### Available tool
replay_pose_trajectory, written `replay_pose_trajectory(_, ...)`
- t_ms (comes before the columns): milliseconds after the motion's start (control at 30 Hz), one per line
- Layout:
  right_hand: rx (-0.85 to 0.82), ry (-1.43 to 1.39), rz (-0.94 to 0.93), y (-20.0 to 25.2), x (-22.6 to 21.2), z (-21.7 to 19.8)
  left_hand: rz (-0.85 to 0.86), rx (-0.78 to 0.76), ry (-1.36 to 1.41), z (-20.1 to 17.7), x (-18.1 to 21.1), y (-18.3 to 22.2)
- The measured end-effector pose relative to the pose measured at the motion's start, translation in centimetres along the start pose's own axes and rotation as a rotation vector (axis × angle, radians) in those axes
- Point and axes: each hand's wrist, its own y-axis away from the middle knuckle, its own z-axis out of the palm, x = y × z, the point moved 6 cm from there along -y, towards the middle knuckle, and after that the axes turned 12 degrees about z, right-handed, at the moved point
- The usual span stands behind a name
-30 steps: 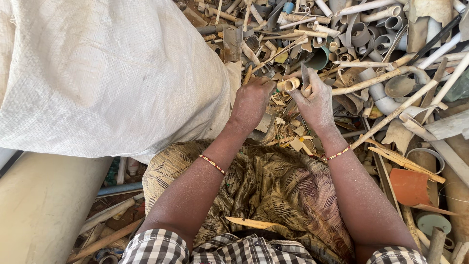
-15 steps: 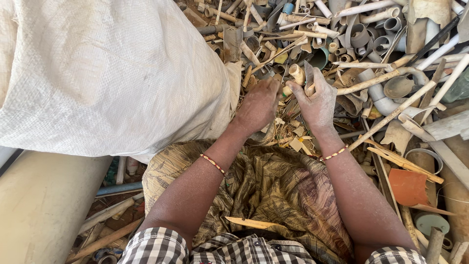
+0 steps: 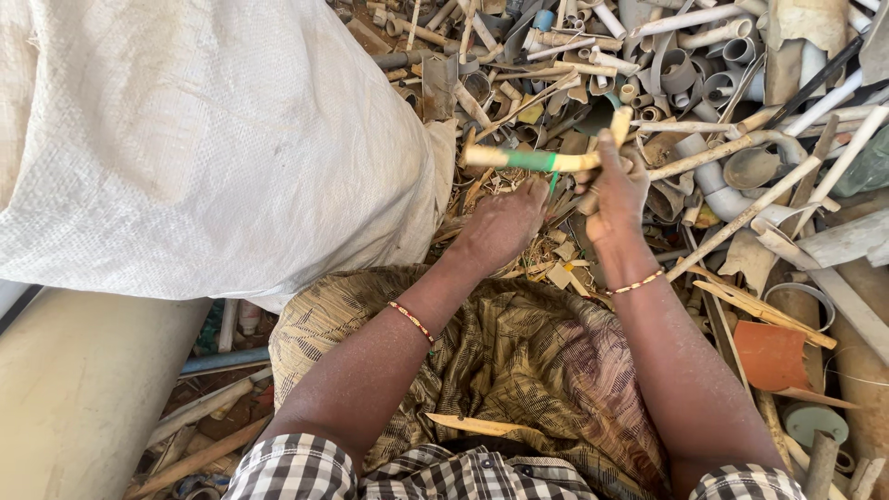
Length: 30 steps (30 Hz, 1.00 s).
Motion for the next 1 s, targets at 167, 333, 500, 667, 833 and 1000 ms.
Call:
replay_pose_trajectory(167,-0.124,-0.166,0.142,-0.7,0.2,-0.6,-0.305,-0.146,0.079,-0.9,-2.5,0.0)
replay_pose_trajectory(333,-0.275,0.252,0.131,0.5,-0.6,1.2,-0.217,0.235,0.141,-4.0,-3.8,0.2)
replay_pose_trajectory(500,-0.278,0.679,-0.092,1.6,-1.3,2.3,-0.098,0.426,0.841,-3.2,-3.2,0.7)
replay_pose_trajectory(667,-0.206,0.723,-0.257,0.7,-1.5,1.6,-0.3,0.219,0.991,-0.6,-3.3,0.0)
replay_pose_trajectory(833,0.055,1.012,-1.075,3.5,-2.5,2.7,-0.198,0.379,0.683,-2.0,-3.2,0.0)
replay_pose_trajectory(1000,0.105,0.917,-1.031,3.1,-1.5,2.7,-0.353,0.278,1.002,-1.1,-2.8,0.4)
